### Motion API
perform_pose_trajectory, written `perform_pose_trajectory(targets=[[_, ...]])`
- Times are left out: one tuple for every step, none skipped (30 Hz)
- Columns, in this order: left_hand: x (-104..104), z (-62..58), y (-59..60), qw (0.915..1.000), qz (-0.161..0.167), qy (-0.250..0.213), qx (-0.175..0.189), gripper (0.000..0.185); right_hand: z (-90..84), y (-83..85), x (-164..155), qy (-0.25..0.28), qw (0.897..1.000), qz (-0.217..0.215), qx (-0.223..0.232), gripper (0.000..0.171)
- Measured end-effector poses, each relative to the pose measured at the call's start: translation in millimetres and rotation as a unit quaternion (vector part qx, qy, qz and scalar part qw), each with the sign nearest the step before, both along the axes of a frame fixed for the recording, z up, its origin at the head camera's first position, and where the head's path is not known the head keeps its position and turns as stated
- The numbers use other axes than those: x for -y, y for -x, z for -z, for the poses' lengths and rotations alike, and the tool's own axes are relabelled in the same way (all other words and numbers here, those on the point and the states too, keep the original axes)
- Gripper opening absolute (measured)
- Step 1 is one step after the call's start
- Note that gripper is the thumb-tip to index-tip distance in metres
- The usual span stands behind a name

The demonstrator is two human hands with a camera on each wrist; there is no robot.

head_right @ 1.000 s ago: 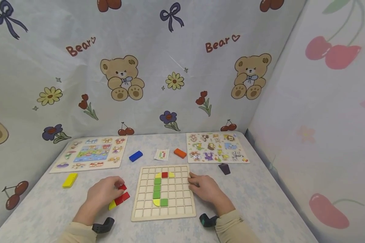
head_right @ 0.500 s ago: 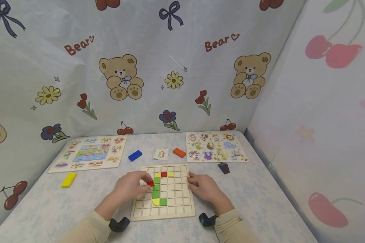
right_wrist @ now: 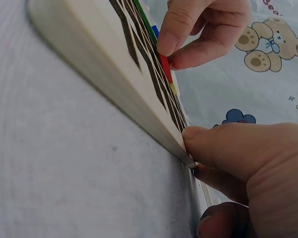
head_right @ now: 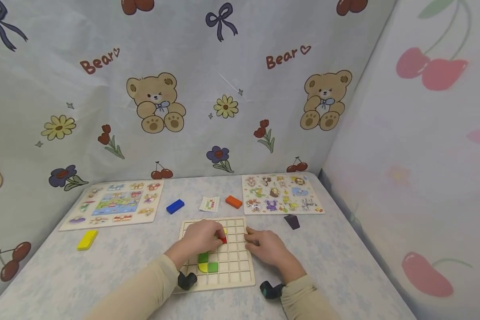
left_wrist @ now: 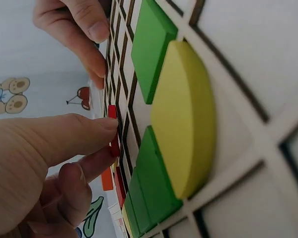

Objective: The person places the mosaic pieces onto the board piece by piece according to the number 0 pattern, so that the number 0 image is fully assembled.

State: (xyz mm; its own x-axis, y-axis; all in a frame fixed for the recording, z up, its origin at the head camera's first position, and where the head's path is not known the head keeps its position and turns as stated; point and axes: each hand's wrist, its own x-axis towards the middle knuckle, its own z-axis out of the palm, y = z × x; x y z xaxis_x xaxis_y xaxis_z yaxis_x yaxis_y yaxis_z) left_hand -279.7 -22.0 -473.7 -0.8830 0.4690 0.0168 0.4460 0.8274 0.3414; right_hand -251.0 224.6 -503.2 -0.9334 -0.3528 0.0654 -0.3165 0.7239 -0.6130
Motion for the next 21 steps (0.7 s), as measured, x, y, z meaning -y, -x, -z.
perform_pose_trajectory(targets=[[-1, -1.3, 0.2, 1.0, -0.001, 0.001, 0.002, 0.009, 0.0, -0.1, 0, -0.001, 1.0, -0.003, 0.001, 0.033], [-3, -2.3, 0.8, 1.0, -0.003, 0.001, 0.004, 0.01, 0.1, 0.0, 0, -0.002, 1.0, -0.003, 0.001, 0.033], [-3, -2.9, 1.3, 1.0, -0.005, -0.001, 0.006, 0.011, 0.2, -0.1, 1, -0.003, 1.0, -0.003, 0.002, 0.033], [-4, -2.9, 2.0, 0.9999, -0.008, -0.002, 0.009, 0.011, 0.2, -0.1, 1, -0.004, 1.0, -0.003, 0.001, 0.033], [-4, -2.5, 2.9, 0.9998, -0.012, -0.005, 0.012, 0.011, 0.1, -0.2, 1, -0.005, 1.0, -0.003, 0.002, 0.033], [-3, -1.8, 3.7, 0.9997, -0.015, -0.008, 0.015, 0.01, 0.3, -0.3, 1, -0.006, 1.0, -0.003, 0.002, 0.033], [-2, -2.0, 3.8, 0.9996, -0.017, -0.016, 0.018, 0.009, 0.3, 0.0, 1, -0.006, 1.0, -0.003, 0.002, 0.033], [1, -2.5, 3.6, 0.9993, -0.02, -0.023, 0.022, 0.006, 0.5, 0.4, 1, -0.007, 1.0, -0.001, 0.002, 0.033], [5, -4.4, 1.9, 0.9989, -0.023, -0.032, 0.025, 0.003, 0.7, 0.5, 1, -0.008, 1.0, 0.0, 0.002, 0.033], [10, -7.2, -0.7, 0.9986, -0.025, -0.039, 0.024, 0.002, 1.0, 0.5, 1, -0.009, 1.0, 0.001, 0.001, 0.033], [16, -10.9, -4.1, 0.9983, -0.029, -0.044, 0.024, 0.005, 1.2, 0.5, 2, -0.009, 1.0, 0.004, 0.002, 0.033], [24, -15.6, -8.7, 0.9978, -0.035, -0.051, 0.024, 0.009, 1.4, 0.4, 2, -0.01, 1.0, 0.006, 0.003, 0.033], [32, -21.2, -14.2, 0.9971, -0.042, -0.058, 0.025, 0.013, 1.7, 0.2, 2, -0.01, 1.0, 0.009, 0.004, 0.033], [42, -26.4, -19.6, 0.9965, -0.053, -0.059, 0.026, 0.018, 2.0, 0.1, 2, -0.01, 1.0, 0.012, 0.004, 0.033], [52, -32.0, -25.5, 0.9958, -0.065, -0.059, 0.023, 0.022, 2.3, -0.1, 2, -0.01, 1.0, 0.014, 0.005, 0.033], [64, -35.9, -31.2, 0.9951, -0.079, -0.056, 0.021, 0.024, 2.4, 0.0, 2, -0.009, 1.0, 0.016, 0.005, 0.033], [75, -38.7, -36.4, 0.9935, -0.097, -0.055, 0.023, 0.027, 2.5, 0.1, 2, -0.009, 1.0, 0.017, 0.005, 0.033], [86, -40.7, -41.5, 0.9917, -0.115, -0.052, 0.025, 0.029, 2.6, 0.2, 3, -0.009, 1.0, 0.018, 0.006, 0.033], [97, -41.5, -45.8, 0.9893, -0.136, -0.045, 0.029, 0.031, 2.6, 0.4, 3, -0.01, 1.0, 0.017, 0.005, 0.033], [107, -41.4, -49.2, 0.9866, -0.155, -0.037, 0.036, 0.033, 2.6, 0.9, 3, -0.012, 1.0, 0.017, 0.003, 0.033], [116, -40.1, -52.3, 0.9837, -0.172, -0.029, 0.043, 0.034, 2.6, 1.4, 3, -0.014, 1.0, 0.016, 0.002, 0.033]])
